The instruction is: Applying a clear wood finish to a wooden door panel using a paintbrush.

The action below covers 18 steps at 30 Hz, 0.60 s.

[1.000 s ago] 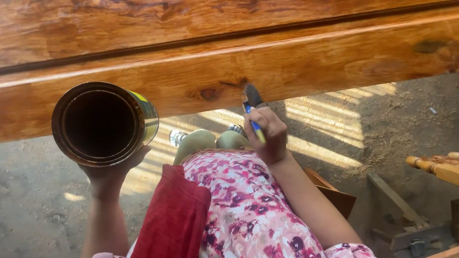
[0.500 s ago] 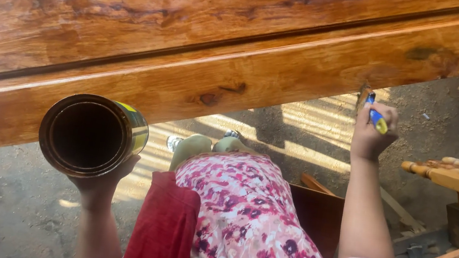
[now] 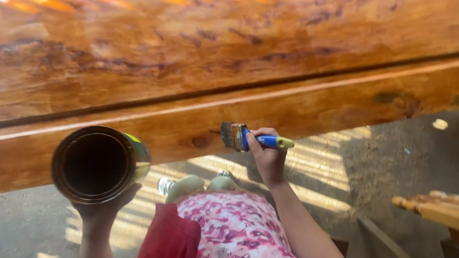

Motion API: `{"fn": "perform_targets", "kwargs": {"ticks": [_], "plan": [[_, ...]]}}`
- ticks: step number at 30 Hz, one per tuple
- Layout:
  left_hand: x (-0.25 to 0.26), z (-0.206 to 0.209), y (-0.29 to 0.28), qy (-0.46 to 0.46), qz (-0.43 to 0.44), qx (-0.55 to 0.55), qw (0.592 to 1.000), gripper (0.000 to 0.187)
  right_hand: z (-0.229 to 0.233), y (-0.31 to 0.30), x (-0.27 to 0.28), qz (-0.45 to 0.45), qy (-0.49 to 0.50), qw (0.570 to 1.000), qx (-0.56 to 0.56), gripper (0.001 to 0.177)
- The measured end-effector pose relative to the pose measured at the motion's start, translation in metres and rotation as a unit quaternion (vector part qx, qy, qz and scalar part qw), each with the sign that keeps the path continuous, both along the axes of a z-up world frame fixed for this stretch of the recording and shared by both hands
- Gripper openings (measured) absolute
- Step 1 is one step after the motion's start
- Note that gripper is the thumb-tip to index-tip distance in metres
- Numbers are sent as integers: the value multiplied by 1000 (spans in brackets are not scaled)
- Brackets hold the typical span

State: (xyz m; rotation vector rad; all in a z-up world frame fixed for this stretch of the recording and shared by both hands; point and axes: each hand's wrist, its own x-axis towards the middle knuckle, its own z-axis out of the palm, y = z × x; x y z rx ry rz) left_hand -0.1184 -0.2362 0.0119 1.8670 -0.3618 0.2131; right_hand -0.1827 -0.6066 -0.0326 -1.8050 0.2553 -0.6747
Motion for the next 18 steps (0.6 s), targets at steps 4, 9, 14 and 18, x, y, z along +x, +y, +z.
{"fn": "perform_targets", "kwargs": {"ticks": [4, 9, 14, 18], "plan": [[8, 4, -27, -31, 27, -44, 998, 111, -41, -47, 9, -28, 65, 994, 88, 12], [35, -6, -54, 16, 59, 144, 988, 113, -45, -110, -15, -131, 129, 983, 9, 13], [75, -22, -75, 19, 40, 37, 998, 109, -33, -140, -40, -198, 162, 967, 13, 14], [140, -47, -109, -21, 19, 1, 1000, 105, -11, -157, -28, -235, 82, 967, 59, 17]]}}
